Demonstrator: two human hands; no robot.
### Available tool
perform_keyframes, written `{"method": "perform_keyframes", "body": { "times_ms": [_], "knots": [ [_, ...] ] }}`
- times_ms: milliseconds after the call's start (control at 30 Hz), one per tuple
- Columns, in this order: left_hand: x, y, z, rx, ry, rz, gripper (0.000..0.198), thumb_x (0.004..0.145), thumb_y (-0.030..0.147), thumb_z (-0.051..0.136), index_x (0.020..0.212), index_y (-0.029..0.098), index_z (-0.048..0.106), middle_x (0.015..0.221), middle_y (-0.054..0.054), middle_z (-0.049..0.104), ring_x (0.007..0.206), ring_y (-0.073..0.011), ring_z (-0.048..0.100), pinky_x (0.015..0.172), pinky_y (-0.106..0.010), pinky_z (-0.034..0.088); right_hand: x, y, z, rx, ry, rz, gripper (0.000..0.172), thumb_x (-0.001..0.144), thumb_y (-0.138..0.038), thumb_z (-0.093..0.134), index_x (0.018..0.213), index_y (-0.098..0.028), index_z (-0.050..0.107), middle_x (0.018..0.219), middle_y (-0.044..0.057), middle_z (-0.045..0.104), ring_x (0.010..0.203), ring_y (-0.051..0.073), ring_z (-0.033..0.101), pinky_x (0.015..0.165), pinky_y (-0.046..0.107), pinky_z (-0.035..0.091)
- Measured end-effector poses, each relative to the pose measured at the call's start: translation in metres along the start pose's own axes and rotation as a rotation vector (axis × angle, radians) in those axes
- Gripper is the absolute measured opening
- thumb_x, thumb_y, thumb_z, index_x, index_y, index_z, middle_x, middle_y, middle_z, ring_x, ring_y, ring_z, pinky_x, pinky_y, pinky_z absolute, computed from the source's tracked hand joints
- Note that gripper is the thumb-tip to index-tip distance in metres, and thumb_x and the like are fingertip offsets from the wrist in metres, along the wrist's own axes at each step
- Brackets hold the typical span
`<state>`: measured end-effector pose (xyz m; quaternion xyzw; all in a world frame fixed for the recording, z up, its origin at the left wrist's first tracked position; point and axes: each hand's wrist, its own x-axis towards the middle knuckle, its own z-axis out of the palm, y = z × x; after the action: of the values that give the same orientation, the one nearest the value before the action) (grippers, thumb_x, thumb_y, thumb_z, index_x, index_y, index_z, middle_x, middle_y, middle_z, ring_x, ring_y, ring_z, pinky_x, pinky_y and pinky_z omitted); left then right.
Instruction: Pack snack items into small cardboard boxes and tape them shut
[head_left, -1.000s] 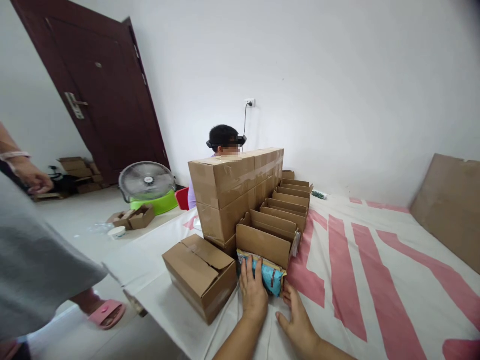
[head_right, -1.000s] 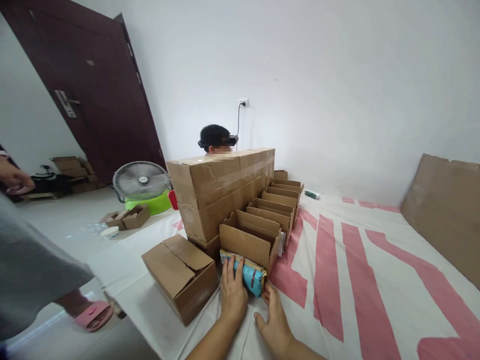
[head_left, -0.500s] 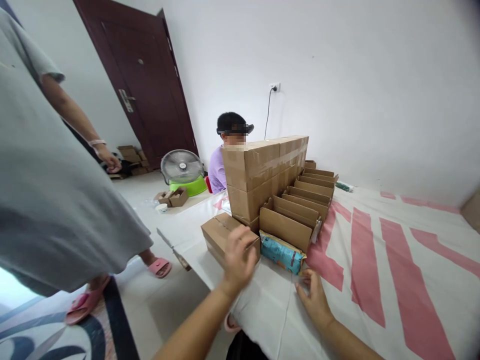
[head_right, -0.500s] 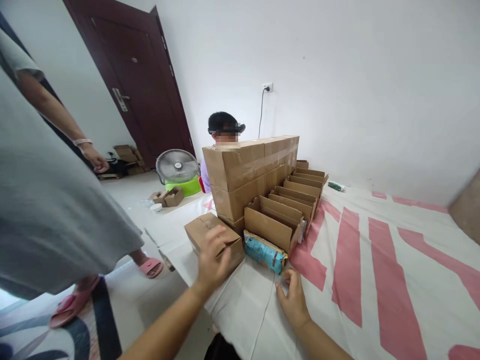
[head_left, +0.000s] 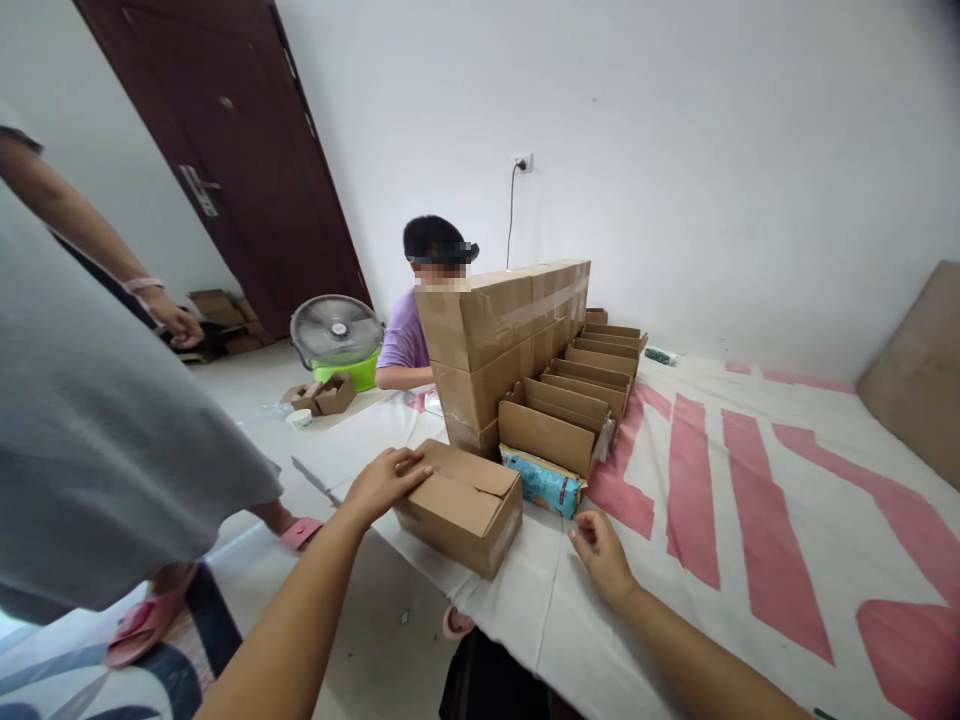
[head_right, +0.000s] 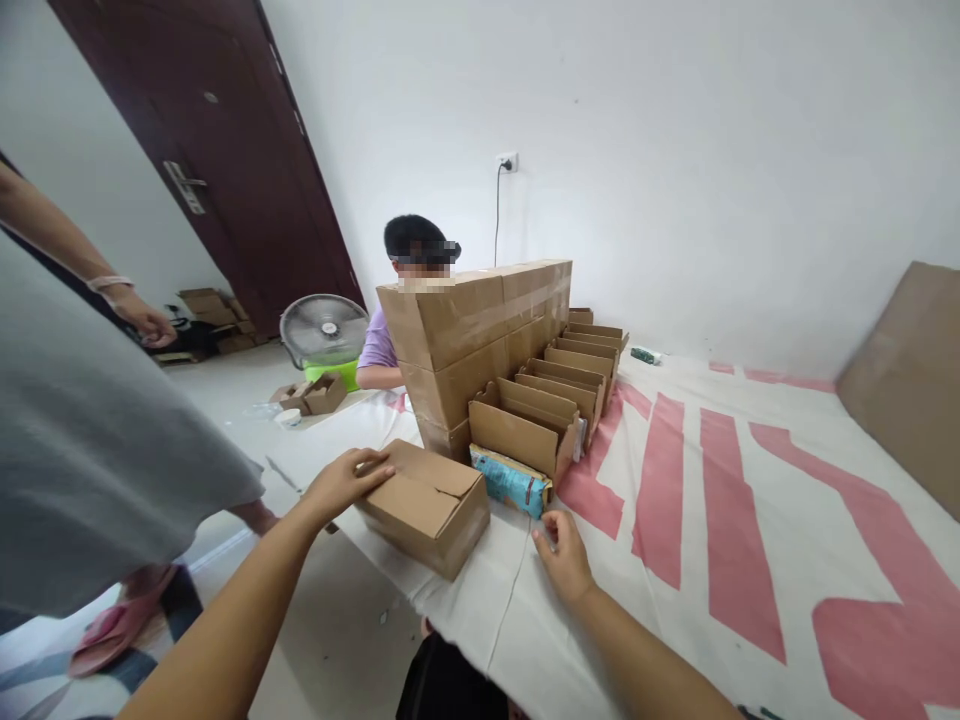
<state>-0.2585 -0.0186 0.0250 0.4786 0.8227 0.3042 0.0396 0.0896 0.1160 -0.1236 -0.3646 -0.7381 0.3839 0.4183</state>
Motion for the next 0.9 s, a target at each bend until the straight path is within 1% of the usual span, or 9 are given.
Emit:
{"method": "perform_keyframes", "body": {
  "times_ms": [67, 133, 233, 333, 400, 467, 600, 767, 900],
  "knots": [
    [-0.018, 0.009, -0.001, -0.010, -0.012, 0.017, 0.047, 0.070, 0.059, 0.060, 0.094, 0.020, 0.071, 0.096, -0.007, 0.067, 0.091, -0.0281, 0.065, 0.083, -0.038, 0.051, -0.010, -0.009, -0.005, 0.032, -0.039, 0.010, 0.035, 0.084, -0.045, 0.056, 0.106, -0.019, 0.061, 0.099, 0.008, 0.067, 0.091, 0.023, 0.064, 0.082, 0.039, 0.053],
    [-0.038, 0.021, 0.004, -0.051, -0.035, 0.052, 0.044, 0.071, 0.058, 0.060, 0.093, 0.021, 0.070, 0.095, -0.006, 0.068, 0.088, -0.0257, 0.064, 0.082, -0.037, 0.051, -0.027, -0.023, -0.011, 0.097, -0.146, 0.000, 0.054, 0.084, -0.047, 0.058, 0.130, -0.021, 0.052, 0.125, 0.012, 0.062, 0.110, 0.025, 0.061, 0.090, 0.040, 0.052],
    [-0.067, 0.045, 0.023, -0.179, -0.059, 0.129, 0.039, 0.074, 0.054, 0.059, 0.094, 0.021, 0.069, 0.093, -0.005, 0.067, 0.083, -0.0237, 0.063, 0.079, -0.037, 0.052, -0.057, -0.043, -0.029, 0.190, -0.313, -0.046, 0.088, 0.080, -0.051, 0.065, 0.152, -0.023, 0.023, 0.155, 0.013, 0.033, 0.139, 0.030, 0.037, 0.109, 0.048, 0.038],
    [-0.094, 0.072, 0.057, -0.313, -0.035, 0.181, 0.036, 0.078, 0.050, 0.058, 0.096, 0.021, 0.068, 0.094, -0.006, 0.064, 0.089, -0.0247, 0.063, 0.083, -0.040, 0.052, -0.087, -0.052, -0.057, 0.161, -0.261, -0.006, 0.099, 0.080, -0.053, 0.064, 0.155, -0.021, 0.007, 0.160, 0.014, 0.020, 0.146, 0.031, 0.023, 0.116, 0.051, 0.028],
    [-0.110, 0.090, 0.083, -0.428, -0.014, 0.182, 0.038, 0.079, 0.051, 0.057, 0.099, 0.020, 0.066, 0.101, -0.009, 0.063, 0.099, -0.0271, 0.062, 0.090, -0.044, 0.051, -0.107, -0.047, -0.079, 0.090, -0.197, 0.044, 0.097, 0.082, -0.053, 0.062, 0.155, -0.023, 0.003, 0.161, 0.013, 0.016, 0.146, 0.032, 0.022, 0.117, 0.052, 0.025],
    [-0.125, 0.109, 0.107, -0.550, -0.030, 0.190, 0.039, 0.081, 0.050, 0.056, 0.104, 0.019, 0.064, 0.119, -0.013, 0.059, 0.118, -0.0295, 0.056, 0.101, -0.048, 0.045, -0.129, -0.037, -0.103, 0.003, -0.158, 0.067, 0.096, 0.083, -0.052, 0.061, 0.155, -0.025, 0.002, 0.162, 0.012, 0.014, 0.147, 0.032, 0.019, 0.118, 0.054, 0.022],
    [-0.145, 0.142, 0.142, -0.738, -0.245, 0.232, 0.041, 0.089, 0.047, 0.050, 0.120, 0.022, 0.058, 0.153, -0.013, 0.036, 0.142, -0.0287, 0.033, 0.114, -0.048, 0.030, -0.165, -0.017, -0.153, -0.155, -0.063, 0.071, 0.086, 0.088, -0.052, 0.054, 0.155, -0.024, 0.008, 0.160, 0.013, 0.023, 0.145, 0.034, 0.026, 0.115, 0.054, 0.029],
    [-0.148, 0.164, 0.151, -0.780, -0.391, 0.245, 0.046, 0.088, 0.048, 0.050, 0.125, 0.020, 0.055, 0.158, -0.013, 0.027, 0.147, -0.0288, 0.024, 0.117, -0.049, 0.024, -0.176, 0.005, -0.224, -0.420, 0.008, -0.007, 0.058, 0.094, -0.057, 0.034, 0.141, -0.026, 0.046, 0.143, 0.012, 0.052, 0.130, 0.032, 0.050, 0.105, 0.051, 0.045],
    [-0.146, 0.165, 0.146, -0.777, -0.414, 0.234, 0.045, 0.087, 0.045, 0.052, 0.125, 0.020, 0.055, 0.158, -0.013, 0.027, 0.147, -0.0296, 0.024, 0.118, -0.050, 0.022, -0.174, 0.036, -0.272, -0.793, 0.056, -0.031, 0.047, 0.088, -0.054, 0.049, 0.124, -0.028, 0.064, 0.126, 0.010, 0.067, 0.120, 0.036, 0.059, 0.098, 0.059, 0.048]
  ]
}}
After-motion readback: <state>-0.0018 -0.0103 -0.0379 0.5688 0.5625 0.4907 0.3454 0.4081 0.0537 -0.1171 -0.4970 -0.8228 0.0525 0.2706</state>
